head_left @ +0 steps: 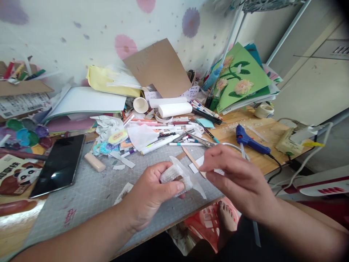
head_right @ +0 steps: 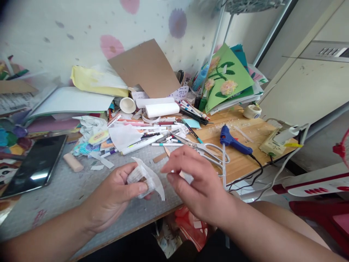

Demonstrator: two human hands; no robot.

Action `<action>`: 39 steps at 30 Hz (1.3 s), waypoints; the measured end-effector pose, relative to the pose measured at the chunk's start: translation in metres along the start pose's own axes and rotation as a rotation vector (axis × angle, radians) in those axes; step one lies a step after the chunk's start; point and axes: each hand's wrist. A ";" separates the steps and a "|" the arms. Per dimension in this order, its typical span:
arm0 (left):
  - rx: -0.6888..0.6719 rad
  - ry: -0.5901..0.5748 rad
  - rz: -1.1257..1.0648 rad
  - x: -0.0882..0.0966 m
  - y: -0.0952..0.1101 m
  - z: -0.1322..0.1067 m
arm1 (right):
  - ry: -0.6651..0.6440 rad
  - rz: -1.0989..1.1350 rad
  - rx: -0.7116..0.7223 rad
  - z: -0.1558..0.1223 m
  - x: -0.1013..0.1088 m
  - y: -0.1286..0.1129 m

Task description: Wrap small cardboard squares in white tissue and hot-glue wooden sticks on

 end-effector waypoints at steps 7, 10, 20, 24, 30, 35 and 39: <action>0.030 -0.009 -0.004 -0.001 -0.001 0.000 | -0.192 -0.352 0.164 -0.009 -0.001 -0.002; 0.016 -0.017 -0.031 -0.002 0.000 -0.001 | -0.202 -0.252 0.138 -0.003 0.000 0.001; 0.001 -0.046 -0.101 -0.002 0.001 -0.002 | -0.165 0.054 -0.011 -0.003 0.005 -0.002; -0.015 -0.061 -0.114 -0.002 0.000 0.000 | -0.184 0.011 -0.004 -0.001 0.006 -0.002; -0.029 -0.072 -0.097 -0.001 0.000 0.001 | 0.058 0.367 -0.172 0.001 0.012 0.009; -0.041 -0.073 -0.066 0.000 0.000 -0.001 | 0.146 0.662 -0.464 0.002 0.003 0.019; -0.032 -0.063 -0.050 0.000 0.000 -0.001 | 0.172 0.729 -0.524 0.002 -0.002 0.021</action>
Point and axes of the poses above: each hand's wrist, its own z-axis towards the middle knuckle, its own x-axis out of the back of the hand, y = z × x, and after that the axes turned 14 degrees about z, right-handed
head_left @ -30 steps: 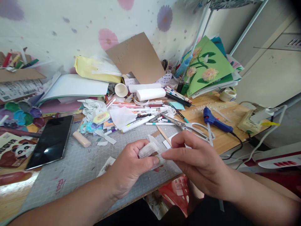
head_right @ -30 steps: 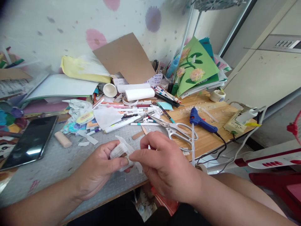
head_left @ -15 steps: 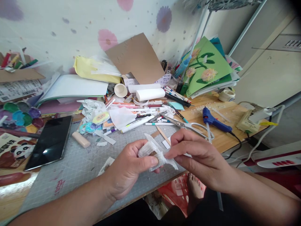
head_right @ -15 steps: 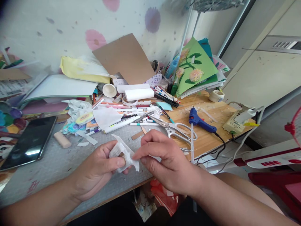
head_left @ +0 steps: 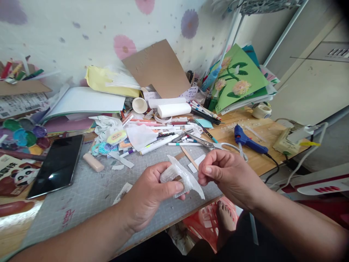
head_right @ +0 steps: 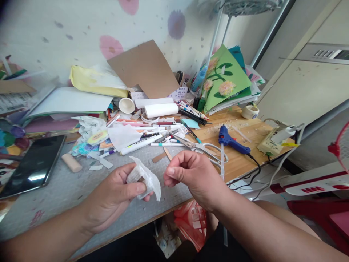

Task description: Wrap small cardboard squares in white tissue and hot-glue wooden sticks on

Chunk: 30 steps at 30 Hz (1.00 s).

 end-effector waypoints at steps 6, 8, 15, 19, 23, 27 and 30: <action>0.002 -0.018 -0.004 -0.001 0.001 0.000 | -0.093 -0.026 -0.048 -0.003 -0.001 -0.001; 0.006 -0.040 -0.004 0.000 0.000 0.000 | -0.096 -0.029 -0.079 -0.001 -0.003 0.002; 0.052 -0.039 0.027 -0.001 0.001 -0.003 | -0.132 0.107 -0.270 -0.001 -0.013 0.014; 0.074 -0.093 0.051 -0.002 0.003 -0.004 | -0.139 0.202 -0.310 -0.004 -0.013 0.016; 0.096 -0.153 0.052 -0.001 0.002 -0.005 | -0.129 0.205 -0.325 -0.006 -0.010 0.014; 0.109 -0.194 0.067 0.000 0.002 -0.006 | -0.093 0.172 -0.350 -0.007 -0.010 0.011; 0.121 -0.210 0.104 0.000 0.002 -0.006 | -0.078 0.162 -0.389 -0.008 -0.013 0.009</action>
Point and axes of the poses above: each hand's wrist, its own z-axis towards the middle knuckle, its own x-axis out of the back of the hand, y = z × x, and after that the axes turned 14 degrees about z, right-handed
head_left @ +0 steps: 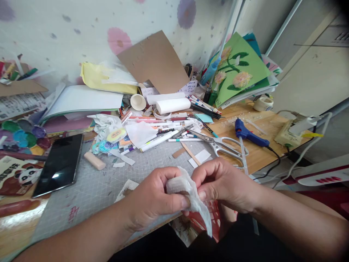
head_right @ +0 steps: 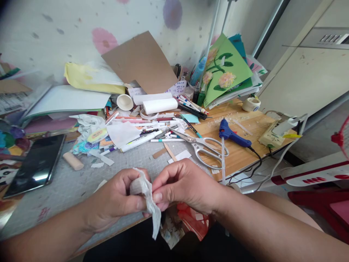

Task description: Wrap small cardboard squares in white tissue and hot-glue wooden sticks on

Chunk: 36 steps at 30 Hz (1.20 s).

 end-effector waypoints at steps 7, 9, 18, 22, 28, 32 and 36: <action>0.012 0.121 0.179 0.000 -0.001 0.001 | 0.066 -0.064 -0.018 0.000 -0.004 -0.005; 0.016 0.169 0.242 0.001 -0.001 0.000 | 0.095 -0.154 0.002 0.000 -0.004 -0.007; 0.017 0.369 0.316 -0.002 -0.003 0.003 | 0.312 -0.611 0.289 0.007 -0.014 0.003; -0.049 0.312 0.107 -0.003 -0.001 0.004 | 0.116 -0.288 0.199 0.010 -0.004 0.005; -0.112 0.213 -0.092 -0.005 -0.001 0.002 | -0.030 0.063 0.098 0.011 0.004 0.006; -0.105 0.256 -0.090 -0.004 -0.001 0.003 | 0.008 0.042 0.087 0.011 0.002 0.006; -0.106 0.293 -0.058 -0.005 -0.003 0.004 | 0.074 -0.155 0.101 0.010 -0.003 0.001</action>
Point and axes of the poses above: each hand's wrist, its own z-axis towards the middle knuckle, its own x-axis out of the back of the hand, y = z × x, and after that the axes turned 14 degrees about z, right-handed
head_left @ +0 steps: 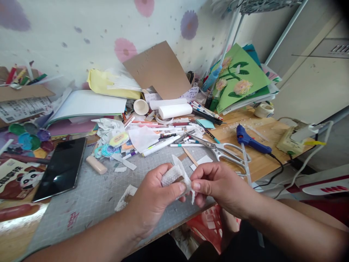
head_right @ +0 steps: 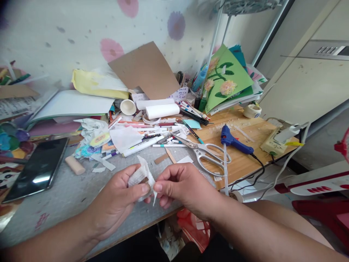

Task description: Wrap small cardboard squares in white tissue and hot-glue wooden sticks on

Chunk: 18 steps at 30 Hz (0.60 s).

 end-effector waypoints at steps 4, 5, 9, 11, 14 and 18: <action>-0.016 0.044 0.040 0.000 -0.002 0.000 | 0.069 -0.232 0.100 -0.002 -0.009 -0.002; -0.024 0.059 0.047 -0.001 -0.002 0.000 | 0.093 -0.294 0.134 -0.003 -0.011 -0.001; -0.049 0.081 0.022 -0.002 0.001 -0.001 | 0.143 -0.488 0.276 -0.003 -0.015 0.004; -0.047 0.067 -0.036 -0.004 0.003 -0.001 | 0.069 -0.504 0.346 -0.003 -0.013 0.003; -0.042 0.058 -0.125 -0.005 0.005 0.000 | -0.083 -0.463 0.389 -0.005 -0.007 -0.002; -0.050 0.023 -0.184 -0.004 0.003 0.001 | -0.119 -0.404 0.297 -0.006 -0.004 -0.006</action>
Point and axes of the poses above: each hand's wrist, its own z-axis towards the middle knuckle, its own x-axis out of the back of the hand, y = z × x, and after that the axes turned 14 degrees about z, right-handed
